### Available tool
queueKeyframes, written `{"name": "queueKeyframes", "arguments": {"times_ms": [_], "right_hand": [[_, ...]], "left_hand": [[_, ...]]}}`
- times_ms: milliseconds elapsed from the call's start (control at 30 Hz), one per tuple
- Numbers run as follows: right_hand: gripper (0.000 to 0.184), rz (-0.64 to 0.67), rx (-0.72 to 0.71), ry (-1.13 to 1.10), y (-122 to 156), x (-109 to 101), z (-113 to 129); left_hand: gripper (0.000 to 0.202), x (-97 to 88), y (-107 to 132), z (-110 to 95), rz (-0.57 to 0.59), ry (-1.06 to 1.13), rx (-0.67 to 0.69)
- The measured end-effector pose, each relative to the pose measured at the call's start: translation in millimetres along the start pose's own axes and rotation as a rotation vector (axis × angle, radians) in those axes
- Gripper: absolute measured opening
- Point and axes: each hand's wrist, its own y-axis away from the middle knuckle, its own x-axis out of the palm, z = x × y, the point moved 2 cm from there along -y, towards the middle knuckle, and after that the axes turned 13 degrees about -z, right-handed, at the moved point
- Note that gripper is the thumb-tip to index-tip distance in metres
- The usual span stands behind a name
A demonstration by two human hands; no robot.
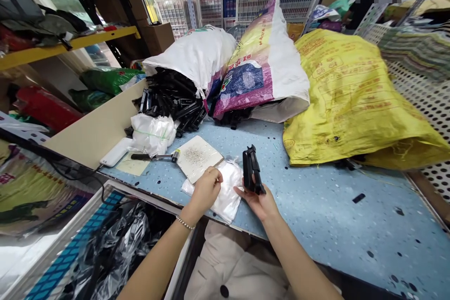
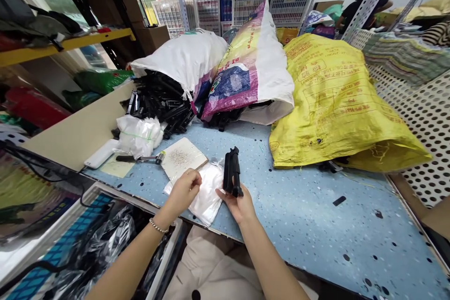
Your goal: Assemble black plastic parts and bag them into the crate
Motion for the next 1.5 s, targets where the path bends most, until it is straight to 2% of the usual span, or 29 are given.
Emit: {"name": "queueKeyframes", "arguments": {"times_ms": [33, 167, 233, 300, 400, 500, 567, 667, 767, 833, 900, 967, 1067, 1133, 1233, 1333, 1367, 1400, 1467, 1500], "right_hand": [[0.025, 0.002, -0.001, 0.001, 0, -1, 0], [0.025, 0.010, -0.009, 0.019, 1, -4, 0], [0.025, 0.010, -0.014, 0.023, 2, -6, 0], [0.026, -0.004, -0.016, 0.008, 1, -6, 0], [0.026, -0.029, -0.015, -0.025, 0, -5, -1], [0.022, -0.014, 0.033, -0.047, 7, -11, 4], [0.021, 0.030, 0.121, -0.048, 19, -21, 10], [0.034, 0.188, 0.394, -0.027, 48, -42, 12], [0.039, 0.330, 0.708, -0.023, 72, -53, -1], [0.035, 0.339, 0.776, -0.032, 73, -51, -14], [0.029, 0.325, 0.708, 0.003, 64, -43, -25], [0.023, 0.280, 0.466, 0.139, 49, -32, -31], [0.015, 0.170, 0.068, 0.338, 28, -22, -27], [0.014, 0.124, -0.037, 0.383, 23, -21, -21], [0.016, 0.079, -0.195, 0.566, 31, -23, -10], [0.032, 0.145, -0.411, 0.908, 54, -17, -1], [0.038, 0.217, -0.403, 0.977, 63, -13, -1], [0.044, 0.306, -0.328, 1.010, 72, -10, -2], [0.050, 0.457, -0.106, 1.041, 85, -7, -5], [0.050, 0.489, -0.021, 1.054, 88, -8, -6]], "left_hand": [[0.013, 4.6, 1, 0, 0.006, -0.015, -0.003], [0.019, 30.0, -1, 9, 0.010, 0.066, -0.167], [0.015, 30.6, -9, 9, -0.004, 0.120, -0.173], [0.010, 19.8, -17, 7, -0.031, 0.163, -0.164], [0.010, -1.0, -22, 0, -0.029, 0.097, -0.031], [0.026, -6.5, -13, -3, 0.062, -0.186, 0.171], [0.033, -3.2, -6, -1, 0.096, -0.299, 0.210], [0.041, 1.6, -2, 4, 0.100, -0.253, 0.209], [0.048, 0.4, -2, 6, 0.109, -0.140, 0.203], [0.050, -3.5, 1, 2, 0.095, -0.081, 0.196], [0.051, -7.2, 8, -8, 0.086, -0.038, 0.213], [0.050, -7.9, 22, -23, 0.140, 0.008, 0.260], [0.048, -3.0, 47, -45, 0.297, 0.096, 0.327], [0.050, 1.8, 61, -54, 0.357, 0.130, 0.338], [0.055, 5.8, 76, -58, 0.371, 0.093, 0.335], [0.046, -9.9, 88, -67, 0.341, 0.033, 0.332], [0.042, -22.2, 92, -71, 0.330, 0.020, 0.317], [0.038, -38.1, 95, -74, 0.324, 0.009, 0.285], [0.036, -76.4, 104, -72, 0.362, -0.008, 0.182], [0.035, -96.4, 108, -63, 0.403, -0.020, 0.114]]}}
